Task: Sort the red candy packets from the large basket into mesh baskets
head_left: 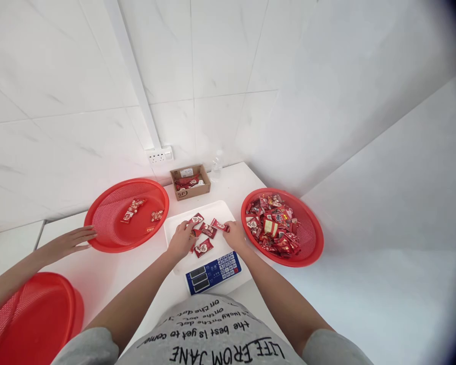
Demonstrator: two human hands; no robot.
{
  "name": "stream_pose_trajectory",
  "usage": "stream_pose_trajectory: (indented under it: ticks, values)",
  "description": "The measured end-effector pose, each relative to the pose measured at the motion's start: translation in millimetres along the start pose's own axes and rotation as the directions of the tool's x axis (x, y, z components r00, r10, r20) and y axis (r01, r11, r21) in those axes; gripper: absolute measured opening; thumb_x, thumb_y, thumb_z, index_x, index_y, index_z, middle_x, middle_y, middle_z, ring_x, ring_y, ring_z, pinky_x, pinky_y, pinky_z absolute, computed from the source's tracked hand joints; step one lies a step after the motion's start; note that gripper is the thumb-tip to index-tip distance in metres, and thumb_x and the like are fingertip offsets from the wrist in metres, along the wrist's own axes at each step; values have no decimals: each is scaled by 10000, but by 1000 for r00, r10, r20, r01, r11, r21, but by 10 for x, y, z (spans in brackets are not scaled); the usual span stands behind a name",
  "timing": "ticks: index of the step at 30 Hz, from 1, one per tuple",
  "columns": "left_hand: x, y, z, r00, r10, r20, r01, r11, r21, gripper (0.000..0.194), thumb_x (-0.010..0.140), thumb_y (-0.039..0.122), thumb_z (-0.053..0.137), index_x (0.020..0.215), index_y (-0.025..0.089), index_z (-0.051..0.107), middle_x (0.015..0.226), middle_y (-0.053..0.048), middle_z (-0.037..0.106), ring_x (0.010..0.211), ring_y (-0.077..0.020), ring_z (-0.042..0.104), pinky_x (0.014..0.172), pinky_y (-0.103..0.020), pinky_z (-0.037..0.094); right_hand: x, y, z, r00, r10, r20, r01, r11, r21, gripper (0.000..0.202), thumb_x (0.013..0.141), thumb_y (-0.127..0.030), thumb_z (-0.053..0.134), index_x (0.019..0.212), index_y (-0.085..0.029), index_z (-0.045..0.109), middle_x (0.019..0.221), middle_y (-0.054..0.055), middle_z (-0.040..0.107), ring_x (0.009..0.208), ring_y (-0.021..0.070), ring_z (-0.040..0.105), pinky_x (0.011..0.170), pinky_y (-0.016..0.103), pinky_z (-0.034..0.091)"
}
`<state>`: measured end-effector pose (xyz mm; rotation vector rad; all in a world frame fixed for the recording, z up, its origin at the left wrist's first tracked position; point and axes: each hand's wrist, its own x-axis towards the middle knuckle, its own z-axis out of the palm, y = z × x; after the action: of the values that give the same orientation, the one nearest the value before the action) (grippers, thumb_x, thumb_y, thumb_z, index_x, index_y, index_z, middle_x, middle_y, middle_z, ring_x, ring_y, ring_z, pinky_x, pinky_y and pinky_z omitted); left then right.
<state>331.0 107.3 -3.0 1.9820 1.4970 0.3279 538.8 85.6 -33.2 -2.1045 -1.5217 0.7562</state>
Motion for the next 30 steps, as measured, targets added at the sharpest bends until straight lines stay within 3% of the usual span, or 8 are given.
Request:
stream_pose_trajectory:
  ticks: [2,4,8,11,14,17,24,30]
  values:
    - [-36,83,16,998,3,-70,-14,986,-167,388,779,270,560,1163,215,534,1242,-91,486,1204,-255,391,1004,-359,295,-95,-25,-75,1000,-24,10,23,996,83,282,691,-131,514,955,-159,611,979,64,569,763,151,571,720,276,454]
    - [-100,204,20,999,-30,-20,19,908,-419,353,796,353,547,1117,208,555,1138,-84,564,1102,-244,483,945,-358,362,-231,-94,-169,993,-114,29,104,967,231,272,677,-141,524,931,-181,612,955,37,568,738,136,565,721,278,468]
    - [-264,453,-45,977,-67,200,202,568,-798,347,738,469,604,907,166,600,867,-55,637,785,-181,581,749,-310,459,-516,-304,-371,960,-272,68,216,871,441,307,662,-131,526,946,-212,611,992,31,559,813,139,562,763,288,474]
    - [-384,568,-134,971,-105,214,238,352,-905,348,666,445,694,813,147,593,810,-41,627,699,-135,567,736,-291,463,-644,-431,-486,965,-216,147,79,777,625,383,700,-230,561,1082,-218,543,1044,41,570,772,128,569,721,290,484]
    - [-495,625,-208,965,-111,236,256,239,-937,331,648,390,729,826,149,586,860,-39,627,750,-132,582,798,-301,460,-697,-498,-556,953,-195,232,-49,656,753,307,747,-381,558,984,-186,562,921,36,607,718,127,570,672,286,482]
    - [-591,654,-246,961,-101,259,276,252,-928,321,661,390,721,823,155,572,843,-27,619,778,-136,588,815,-317,464,-714,-523,-597,951,-185,248,-80,628,774,298,753,-463,557,774,-166,573,704,8,584,645,120,541,629,269,457]
    - [-704,700,-281,958,-22,285,247,563,-789,358,756,515,570,770,157,550,734,-16,591,688,-130,569,676,-297,491,-739,-555,-686,956,-157,247,-91,641,762,328,748,-497,567,712,-171,555,585,-21,538,544,95,470,557,243,382]
    - [-754,847,-310,981,-28,191,177,527,-831,367,750,521,572,808,159,551,757,-11,587,748,-140,577,740,-314,492,-798,-654,-739,943,-230,242,-45,629,776,366,752,-538,545,738,-174,566,601,-16,532,554,100,460,535,238,364]
